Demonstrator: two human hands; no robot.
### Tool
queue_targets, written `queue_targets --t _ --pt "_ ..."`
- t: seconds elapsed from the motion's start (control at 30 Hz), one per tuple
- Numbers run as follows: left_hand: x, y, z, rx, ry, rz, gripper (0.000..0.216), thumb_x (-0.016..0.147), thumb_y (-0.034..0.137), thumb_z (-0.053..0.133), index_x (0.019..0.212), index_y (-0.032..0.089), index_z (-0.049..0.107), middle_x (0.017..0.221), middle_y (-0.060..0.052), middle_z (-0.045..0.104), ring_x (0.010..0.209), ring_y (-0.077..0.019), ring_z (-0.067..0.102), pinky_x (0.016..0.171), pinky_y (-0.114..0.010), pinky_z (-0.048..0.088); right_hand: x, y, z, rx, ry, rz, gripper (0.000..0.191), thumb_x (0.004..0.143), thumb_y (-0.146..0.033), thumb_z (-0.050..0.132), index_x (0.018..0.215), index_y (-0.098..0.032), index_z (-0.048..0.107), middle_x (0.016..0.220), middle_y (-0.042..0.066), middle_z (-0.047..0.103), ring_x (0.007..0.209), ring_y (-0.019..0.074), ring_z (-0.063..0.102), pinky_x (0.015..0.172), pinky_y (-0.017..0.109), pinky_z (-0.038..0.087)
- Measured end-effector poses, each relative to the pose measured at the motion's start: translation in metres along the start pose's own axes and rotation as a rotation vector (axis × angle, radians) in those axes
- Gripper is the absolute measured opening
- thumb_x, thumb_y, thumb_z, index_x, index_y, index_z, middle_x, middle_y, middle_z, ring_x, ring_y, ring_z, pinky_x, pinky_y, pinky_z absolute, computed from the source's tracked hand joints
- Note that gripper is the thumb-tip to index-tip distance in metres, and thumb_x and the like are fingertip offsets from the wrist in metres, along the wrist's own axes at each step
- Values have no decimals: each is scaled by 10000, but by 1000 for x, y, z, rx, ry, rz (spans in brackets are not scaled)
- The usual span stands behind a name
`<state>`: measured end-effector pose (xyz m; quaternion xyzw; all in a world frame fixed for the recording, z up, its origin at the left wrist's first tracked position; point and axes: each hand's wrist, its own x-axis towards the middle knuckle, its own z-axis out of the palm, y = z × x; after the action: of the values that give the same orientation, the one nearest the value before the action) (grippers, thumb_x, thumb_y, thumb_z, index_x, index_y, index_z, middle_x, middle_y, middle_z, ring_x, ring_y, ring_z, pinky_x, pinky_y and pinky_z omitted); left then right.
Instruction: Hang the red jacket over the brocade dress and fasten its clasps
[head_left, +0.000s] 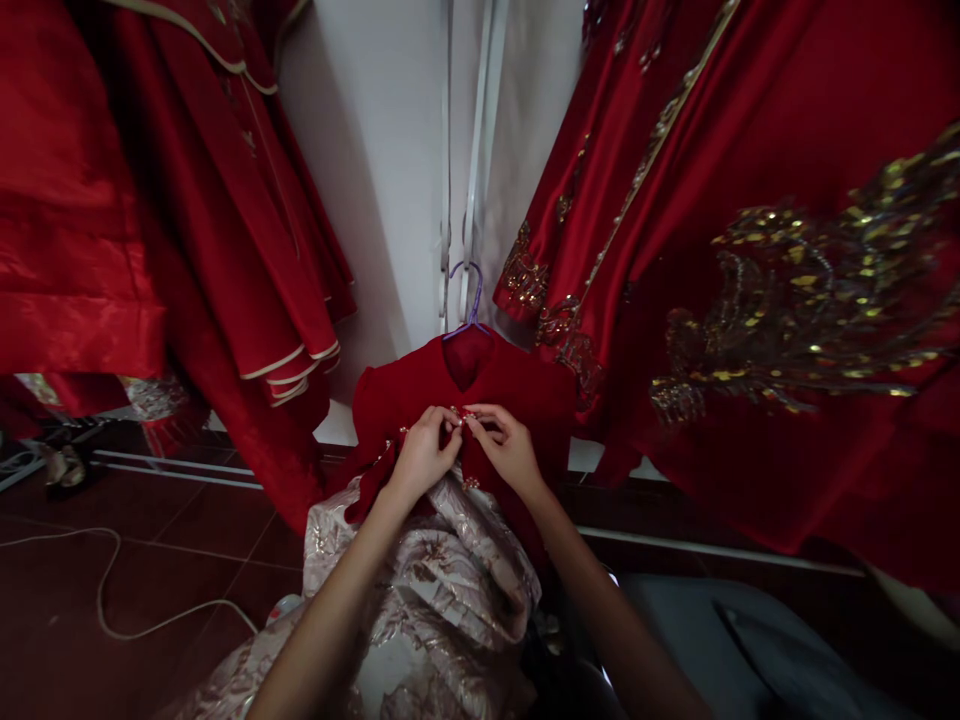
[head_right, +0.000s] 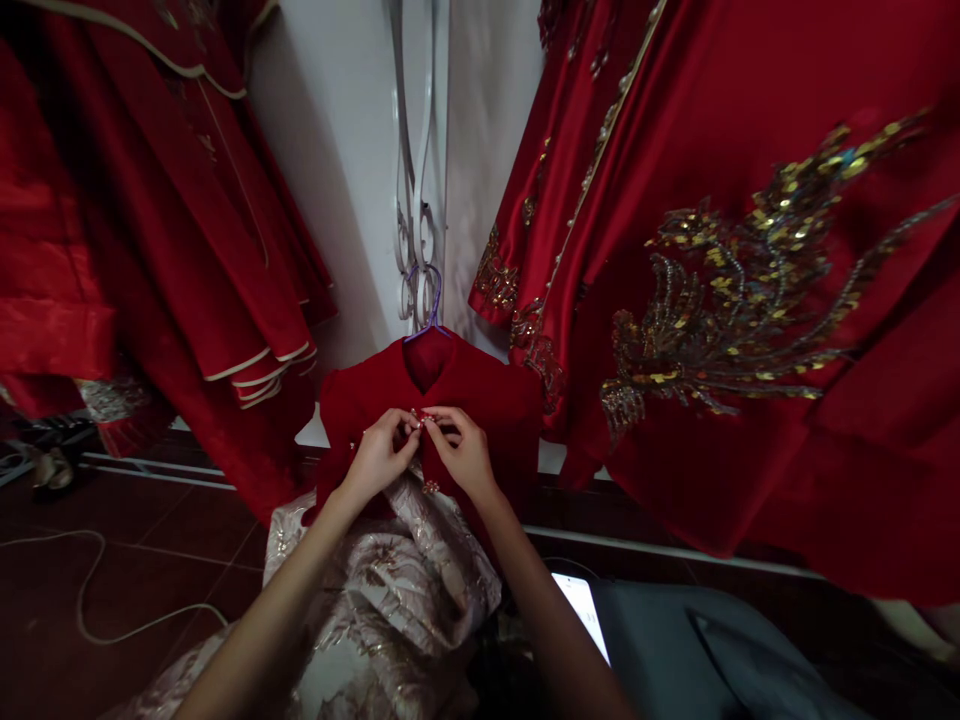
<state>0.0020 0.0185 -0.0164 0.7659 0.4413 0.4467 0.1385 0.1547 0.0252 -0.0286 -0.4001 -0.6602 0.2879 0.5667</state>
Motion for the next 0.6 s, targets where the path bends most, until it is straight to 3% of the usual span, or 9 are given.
queue_targets --t 0.2,0.6 --pt "10 13 -18 197 -99 50 109 778 286 531 854 213 560 849 -19 589 728 -150 569 646 -258 427 -1 1 -4 68 -4 2 332 784 -378 596 1080 -238 653 1061 69 639 928 189 633 726 295 571" --pt "21 16 -16 374 -144 101 81 795 265 501 808 205 554 805 -29 599 660 -158 556 587 -258 389 3 8 -5 87 48 4 373 699 -361 691 1048 -229 679 1014 61 652 861 182 646 748 313 576"
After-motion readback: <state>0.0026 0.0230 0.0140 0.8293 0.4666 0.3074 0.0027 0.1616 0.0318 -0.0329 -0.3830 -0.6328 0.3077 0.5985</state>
